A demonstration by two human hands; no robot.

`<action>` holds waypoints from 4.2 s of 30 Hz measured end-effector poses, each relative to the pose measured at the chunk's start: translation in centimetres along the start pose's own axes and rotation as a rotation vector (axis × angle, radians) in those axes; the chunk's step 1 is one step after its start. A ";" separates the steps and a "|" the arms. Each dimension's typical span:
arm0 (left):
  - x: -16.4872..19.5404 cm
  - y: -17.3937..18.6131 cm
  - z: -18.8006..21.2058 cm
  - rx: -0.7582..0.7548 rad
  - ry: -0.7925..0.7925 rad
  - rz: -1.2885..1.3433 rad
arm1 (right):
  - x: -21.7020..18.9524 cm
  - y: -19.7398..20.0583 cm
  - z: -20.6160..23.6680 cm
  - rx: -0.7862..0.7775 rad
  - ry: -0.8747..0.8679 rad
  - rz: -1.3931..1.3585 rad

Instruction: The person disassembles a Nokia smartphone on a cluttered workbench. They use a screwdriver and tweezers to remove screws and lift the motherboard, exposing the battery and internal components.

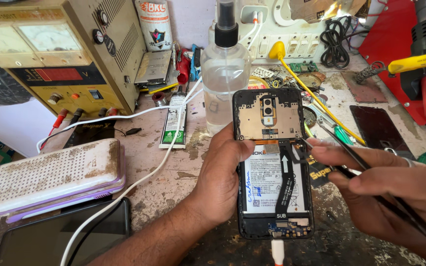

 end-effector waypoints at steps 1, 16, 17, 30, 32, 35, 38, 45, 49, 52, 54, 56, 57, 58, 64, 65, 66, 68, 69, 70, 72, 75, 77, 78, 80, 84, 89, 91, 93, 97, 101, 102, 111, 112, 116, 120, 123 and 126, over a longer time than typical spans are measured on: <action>-0.3 0.1 0.0 0.011 0.029 0.036 | 3.4 1.0 0.4 0.120 -0.343 -0.179; -2.7 -0.5 0.2 0.061 0.171 0.359 | -6.7 -5.2 -4.4 -0.223 0.227 0.671; -2.5 -0.7 0.2 0.050 0.162 0.362 | -7.0 -5.3 -4.7 -0.225 0.247 0.674; -1.9 -1.1 0.4 0.057 0.162 0.374 | -7.8 -5.9 -4.4 -0.289 0.448 0.729; -1.6 -1.3 0.5 0.038 0.148 0.375 | -7.9 -6.1 -4.5 -0.316 0.459 0.757; -1.8 -1.6 0.5 0.022 0.171 0.396 | -8.1 -6.3 -4.4 -0.337 0.480 0.808; -1.9 -1.7 0.6 0.020 0.191 0.407 | -8.2 -6.3 -4.3 -0.339 0.495 0.836; -2.2 -3.7 1.0 -0.062 0.220 0.443 | -8.3 -5.4 -4.7 -0.275 0.536 0.858; -1.6 -3.3 1.2 -0.093 0.196 0.416 | -7.0 -4.3 -4.8 -0.222 0.316 0.796; -1.5 -2.5 0.8 -0.053 0.207 0.415 | -6.0 -2.4 -4.4 0.007 0.146 0.552; -1.1 -1.9 0.6 -0.050 0.177 0.391 | -5.0 -1.3 -3.9 0.127 0.037 0.420; -1.3 -1.7 0.4 -0.047 0.184 0.380 | -4.4 -0.5 -3.5 0.197 -0.062 0.359; -1.4 -1.8 0.3 -0.049 0.191 0.378 | -4.1 -0.3 -3.4 0.196 -0.120 0.401; -1.5 -2.0 0.4 -0.050 0.192 0.378 | -3.8 -0.1 -3.2 0.194 -0.179 0.444; -1.8 -2.2 0.5 -0.047 0.194 0.372 | -4.1 0.2 -3.0 0.177 -0.149 0.479; -1.7 -2.3 0.5 -0.057 0.183 0.372 | -4.4 0.1 -3.0 0.167 -0.100 0.436; -1.5 -2.3 0.5 -0.068 0.172 0.371 | -4.7 0.1 -2.8 0.155 -0.051 0.392; -1.5 -2.1 0.5 -0.059 0.176 0.349 | -4.3 0.1 -2.5 0.143 -0.073 0.417; -1.5 -2.0 0.5 -0.054 0.179 0.337 | -4.1 0.1 -2.5 0.136 -0.085 0.429; -1.4 -1.9 0.5 -0.054 0.170 0.308 | -3.6 0.2 -2.4 0.139 -0.135 0.497; -1.2 -1.8 0.5 -0.055 0.150 0.249 | -2.8 0.6 -2.5 0.147 -0.234 0.635; -1.3 -2.0 0.6 -0.031 0.161 0.314 | 1.8 0.6 -1.4 0.273 -0.713 -0.297; -1.5 -2.4 0.7 -0.030 0.184 0.384 | -4.9 -1.1 -4.3 -0.088 -0.109 0.317; -1.6 -2.6 0.8 -0.029 0.195 0.420 | -7.7 -3.4 -4.0 -0.265 0.205 0.616; -1.7 -2.7 0.8 -0.027 0.218 0.429 | -8.1 -3.7 -4.2 -0.240 0.212 0.606; -2.2 -2.9 1.1 0.000 0.265 0.470 | -9.3 -4.9 -4.7 -0.211 0.362 0.746; -2.1 -4.0 1.0 -0.069 0.247 0.428 | -9.8 -5.4 -5.2 -0.277 0.505 0.840; -1.8 -4.4 1.2 -0.121 0.225 0.417 | -9.7 -5.1 -5.0 -0.276 0.531 0.873; -1.3 -4.7 1.5 -0.181 0.190 0.432 | -9.3 -4.5 -4.6 -0.267 0.467 0.865; -1.0 -3.3 0.9 -0.145 0.163 0.323 | -6.8 -1.6 -4.8 0.034 0.146 0.666; 0.2 -2.7 0.8 -0.178 0.060 0.193 | -5.4 0.7 -4.1 0.248 -0.103 0.447; 0.5 -2.8 0.8 -0.197 0.031 0.166 | -5.3 1.0 -3.9 0.286 -0.145 0.386; -2.1 -1.2 -0.5 -0.036 0.155 0.085 | -2.1 1.1 -5.3 0.308 -0.283 0.096; -2.1 -0.9 -0.6 -0.017 0.137 0.068 | -2.3 0.4 -5.5 0.255 -0.253 0.129; -2.3 0.1 -0.8 0.054 0.108 -0.054 | -2.8 -1.5 -5.1 0.095 -0.240 0.445; -2.3 0.8 -0.7 0.102 0.112 -0.223 | -4.6 -3.3 -4.8 -0.060 -0.037 0.781; -1.8 0.7 -0.8 0.100 0.083 -0.273 | -4.1 -3.5 -4.6 -0.106 -0.087 0.740; -2.2 0.7 -0.7 0.096 0.161 -0.271 | -3.0 -3.7 -4.4 -0.134 -0.205 0.632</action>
Point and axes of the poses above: each hand's wrist, its own z-axis away from the middle knuckle, its own y-axis out of the back of the hand, x = y × z, the point moved 10 cm from there along -z, towards the middle knuckle, and after that the axes turned 6 degrees about -z, right-handed, at the moved point
